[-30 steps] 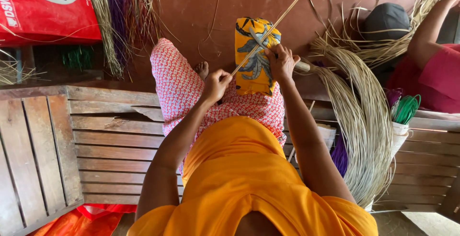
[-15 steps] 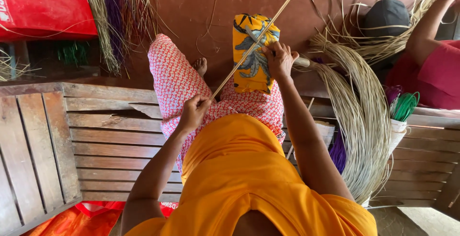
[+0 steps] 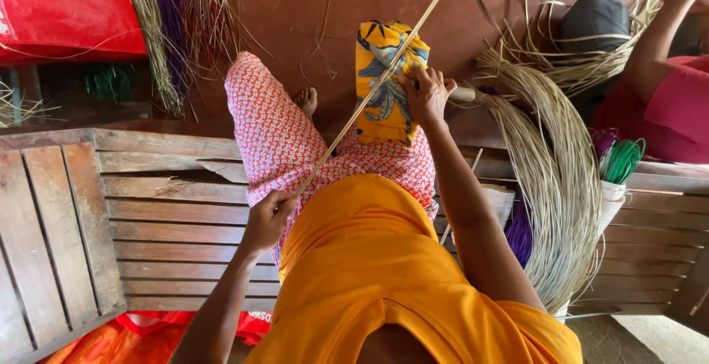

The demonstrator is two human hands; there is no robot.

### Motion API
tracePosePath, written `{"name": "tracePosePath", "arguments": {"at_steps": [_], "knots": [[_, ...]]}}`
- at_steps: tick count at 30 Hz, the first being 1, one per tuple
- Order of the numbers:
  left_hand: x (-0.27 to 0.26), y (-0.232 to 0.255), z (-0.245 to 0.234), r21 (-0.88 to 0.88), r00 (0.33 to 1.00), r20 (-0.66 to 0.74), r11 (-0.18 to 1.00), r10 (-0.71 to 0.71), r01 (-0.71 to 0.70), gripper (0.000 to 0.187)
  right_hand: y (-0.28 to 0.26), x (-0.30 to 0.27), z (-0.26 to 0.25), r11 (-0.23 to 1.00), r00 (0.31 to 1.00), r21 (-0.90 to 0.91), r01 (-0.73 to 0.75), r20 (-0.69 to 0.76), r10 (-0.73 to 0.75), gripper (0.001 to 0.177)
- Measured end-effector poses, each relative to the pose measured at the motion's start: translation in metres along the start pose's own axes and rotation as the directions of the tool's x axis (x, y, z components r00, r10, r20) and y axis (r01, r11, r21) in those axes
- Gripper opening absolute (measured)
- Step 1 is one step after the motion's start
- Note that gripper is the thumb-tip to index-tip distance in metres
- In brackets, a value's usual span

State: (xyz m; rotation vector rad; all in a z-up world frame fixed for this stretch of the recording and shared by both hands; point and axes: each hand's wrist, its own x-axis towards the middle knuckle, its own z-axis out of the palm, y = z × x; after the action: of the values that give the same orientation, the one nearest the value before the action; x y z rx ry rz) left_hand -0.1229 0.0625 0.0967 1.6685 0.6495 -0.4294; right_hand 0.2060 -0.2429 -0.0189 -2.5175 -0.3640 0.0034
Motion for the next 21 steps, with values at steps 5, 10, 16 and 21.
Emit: {"name": "tracePosePath", "arguments": {"at_steps": [5,10,16,21], "knots": [[0.089,0.060,0.040,0.146,0.978,0.206,0.987,0.038,-0.069,0.035,-0.001,0.003,-0.004,1.000,1.000,0.008,-0.021,0.013,0.021,0.032],[0.246,0.089,0.152,0.076,0.903,0.101,0.902,0.417,-0.425,0.039,-0.013,0.001,-0.008,0.999,1.000,-0.033,-0.024,0.008,0.024,0.039],[0.325,0.087,0.196,0.314,0.981,-0.037,0.934,0.189,-0.168,0.014,0.003,0.007,0.002,0.996,0.998,-0.082,-0.026,-0.061,0.021,0.041],[0.325,0.085,0.203,0.240,0.983,-0.014,0.955,0.184,-0.175,0.016,0.009,-0.001,0.003,0.997,0.995,-0.022,-0.071,-0.070,0.069,0.040]]}}
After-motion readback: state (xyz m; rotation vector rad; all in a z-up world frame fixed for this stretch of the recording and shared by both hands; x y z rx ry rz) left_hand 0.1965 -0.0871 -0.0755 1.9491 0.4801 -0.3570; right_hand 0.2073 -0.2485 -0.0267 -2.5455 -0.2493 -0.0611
